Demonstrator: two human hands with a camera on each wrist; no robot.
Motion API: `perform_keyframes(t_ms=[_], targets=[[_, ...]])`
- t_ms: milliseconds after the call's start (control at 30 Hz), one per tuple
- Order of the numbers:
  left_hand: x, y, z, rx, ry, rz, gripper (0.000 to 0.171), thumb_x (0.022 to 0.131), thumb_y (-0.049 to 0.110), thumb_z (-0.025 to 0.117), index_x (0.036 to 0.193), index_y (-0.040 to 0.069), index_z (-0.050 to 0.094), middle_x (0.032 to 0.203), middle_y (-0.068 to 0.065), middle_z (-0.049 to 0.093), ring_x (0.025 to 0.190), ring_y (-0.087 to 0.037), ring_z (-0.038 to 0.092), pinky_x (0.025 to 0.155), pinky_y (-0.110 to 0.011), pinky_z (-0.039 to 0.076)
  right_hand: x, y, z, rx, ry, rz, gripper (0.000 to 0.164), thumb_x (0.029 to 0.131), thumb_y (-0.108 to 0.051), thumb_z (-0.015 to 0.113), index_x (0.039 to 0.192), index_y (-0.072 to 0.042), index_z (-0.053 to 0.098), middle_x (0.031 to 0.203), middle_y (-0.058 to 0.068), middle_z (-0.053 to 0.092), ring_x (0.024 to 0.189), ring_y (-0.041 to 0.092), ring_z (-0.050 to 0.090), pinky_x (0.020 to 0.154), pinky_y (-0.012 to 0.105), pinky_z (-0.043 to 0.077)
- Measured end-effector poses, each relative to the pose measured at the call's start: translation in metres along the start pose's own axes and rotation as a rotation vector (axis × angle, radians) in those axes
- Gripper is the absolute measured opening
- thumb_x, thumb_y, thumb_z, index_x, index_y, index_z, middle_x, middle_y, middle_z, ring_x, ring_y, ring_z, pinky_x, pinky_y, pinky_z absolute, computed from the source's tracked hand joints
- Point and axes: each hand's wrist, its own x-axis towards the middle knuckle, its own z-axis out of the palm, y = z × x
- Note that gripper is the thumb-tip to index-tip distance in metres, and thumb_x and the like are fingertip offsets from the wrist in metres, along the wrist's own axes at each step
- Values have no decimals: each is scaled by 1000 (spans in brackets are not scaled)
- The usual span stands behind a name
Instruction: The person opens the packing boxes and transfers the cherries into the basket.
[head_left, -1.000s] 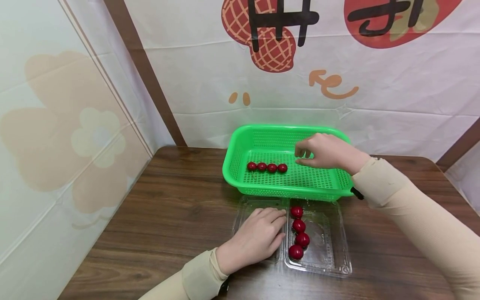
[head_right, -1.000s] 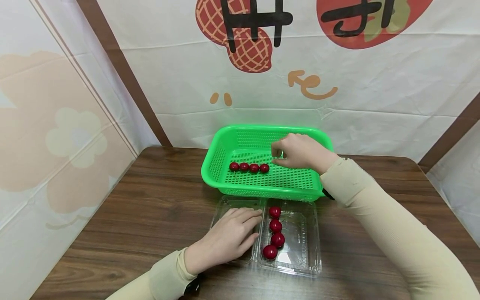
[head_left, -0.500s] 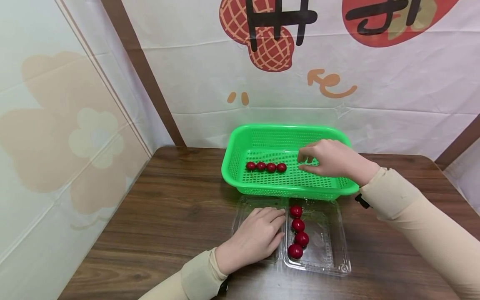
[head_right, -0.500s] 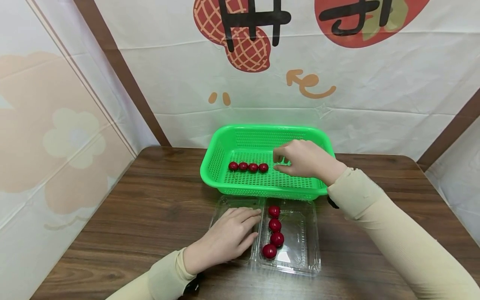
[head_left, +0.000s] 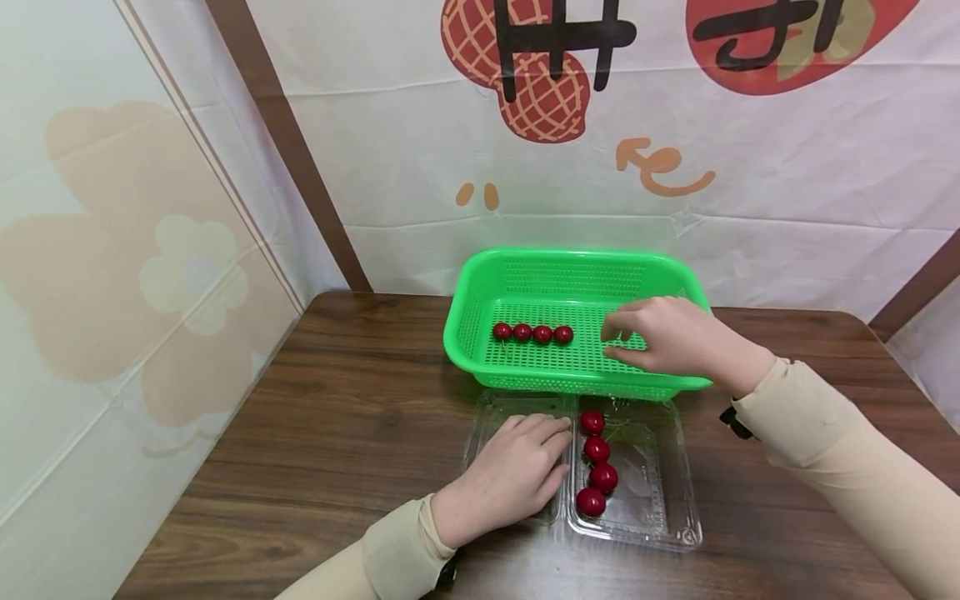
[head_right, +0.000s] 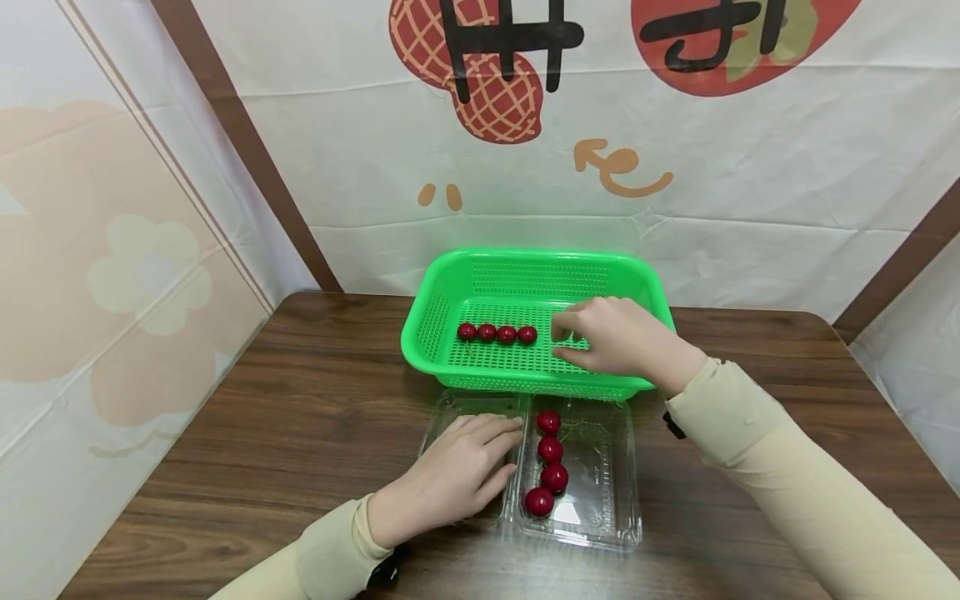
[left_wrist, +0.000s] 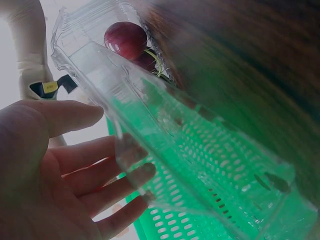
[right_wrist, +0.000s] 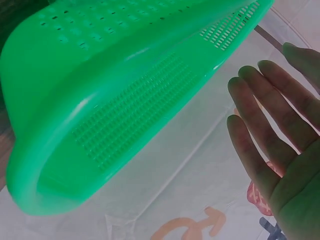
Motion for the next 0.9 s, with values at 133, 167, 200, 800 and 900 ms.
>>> perform_keyframes(t_ms=[133, 167, 200, 800, 900], targets=[[0, 0, 0, -1, 7, -2, 31, 86, 28, 57, 107, 7, 67, 117, -5, 64, 108, -19, 54, 86, -34, 46, -6, -4, 2, -1, 11, -13, 7, 79, -30, 68, 83, -25, 67, 81, -11, 66, 69, 4, 60, 57, 29, 51], [0, 0, 0, -2, 9, -2, 31, 86, 28, 58, 107, 7, 67, 116, -5, 64, 108, -19, 54, 86, -34, 46, -8, -5, 2, -2, 12, -18, 7, 78, -30, 68, 83, -24, 67, 81, -11, 66, 69, 4, 59, 57, 29, 51], [0, 0, 0, -2, 10, -1, 31, 85, 28, 58, 106, 7, 67, 116, -5, 64, 108, -19, 54, 86, -34, 46, -10, -6, 3, -2, 13, -21, 8, 78, -29, 69, 83, -24, 67, 81, -10, 67, 68, 4, 59, 57, 29, 51], [0, 0, 0, 6, 13, 6, 31, 85, 29, 58, 106, 7, 67, 115, -5, 64, 108, -18, 54, 86, -33, 46, -35, -24, 17, -15, 69, -74, 10, 75, -29, 71, 82, -22, 67, 79, -11, 65, 65, 5, 58, 52, 28, 50], [0, 0, -1, 12, 9, 8, 32, 85, 30, 58, 106, 7, 67, 115, -5, 64, 108, -19, 54, 86, -33, 46, -37, -27, 17, -15, 87, -94, 11, 74, -28, 71, 82, -21, 67, 78, -11, 65, 65, 5, 57, 51, 29, 50]])
